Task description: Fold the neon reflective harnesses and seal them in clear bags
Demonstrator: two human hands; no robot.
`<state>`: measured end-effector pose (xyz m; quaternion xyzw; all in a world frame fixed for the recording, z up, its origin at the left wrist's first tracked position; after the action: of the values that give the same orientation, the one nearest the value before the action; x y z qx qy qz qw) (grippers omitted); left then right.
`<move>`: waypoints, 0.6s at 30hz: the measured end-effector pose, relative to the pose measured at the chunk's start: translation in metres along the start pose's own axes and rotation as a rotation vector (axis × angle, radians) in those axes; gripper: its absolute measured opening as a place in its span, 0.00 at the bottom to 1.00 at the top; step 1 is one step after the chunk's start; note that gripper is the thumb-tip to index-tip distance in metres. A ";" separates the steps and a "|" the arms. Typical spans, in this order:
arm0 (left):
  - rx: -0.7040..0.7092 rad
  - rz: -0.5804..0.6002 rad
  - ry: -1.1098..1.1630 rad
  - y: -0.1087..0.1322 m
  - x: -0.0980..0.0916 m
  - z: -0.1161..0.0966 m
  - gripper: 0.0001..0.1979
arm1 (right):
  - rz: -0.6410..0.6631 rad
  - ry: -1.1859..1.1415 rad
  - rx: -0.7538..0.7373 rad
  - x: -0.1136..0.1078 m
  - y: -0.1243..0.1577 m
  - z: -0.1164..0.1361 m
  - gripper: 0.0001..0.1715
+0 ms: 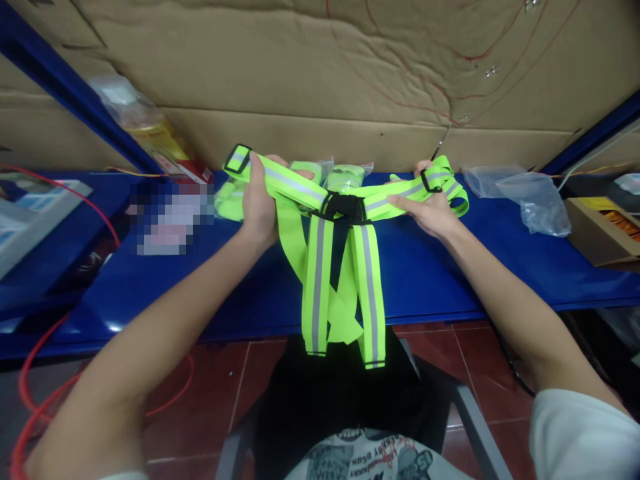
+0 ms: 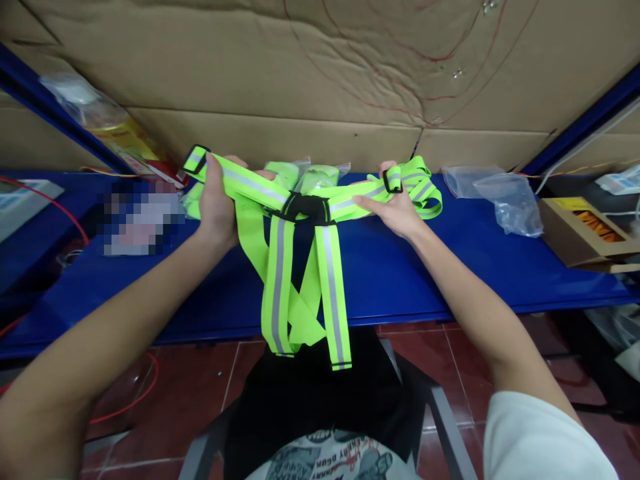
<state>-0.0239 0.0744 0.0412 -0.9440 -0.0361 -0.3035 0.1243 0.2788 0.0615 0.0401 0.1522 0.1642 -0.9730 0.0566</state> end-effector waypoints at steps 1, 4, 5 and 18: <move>0.014 0.013 0.005 -0.001 0.000 -0.001 0.28 | -0.046 0.018 -0.004 -0.002 -0.001 -0.004 0.45; 0.022 0.066 0.044 0.000 0.006 -0.005 0.29 | -0.114 0.034 -0.026 -0.004 -0.005 -0.013 0.42; 0.027 0.090 0.063 0.001 0.009 -0.006 0.29 | -0.121 0.037 -0.027 -0.003 -0.006 -0.015 0.41; 0.298 -0.176 -0.157 -0.007 -0.010 -0.015 0.27 | -0.302 0.017 0.042 -0.010 -0.014 -0.021 0.39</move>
<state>-0.0413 0.0777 0.0491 -0.9291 -0.1728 -0.2300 0.2325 0.2916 0.0824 0.0280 0.1351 0.1655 -0.9723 -0.0951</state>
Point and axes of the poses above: each hand's wrist, its own y-axis away from the middle knuckle, its own x-axis out of the palm, z = x × y, the point moved 5 cm from there along -y, towards the middle knuckle, and after that the axes turned 12 degrees about y, right-handed, at the moved point
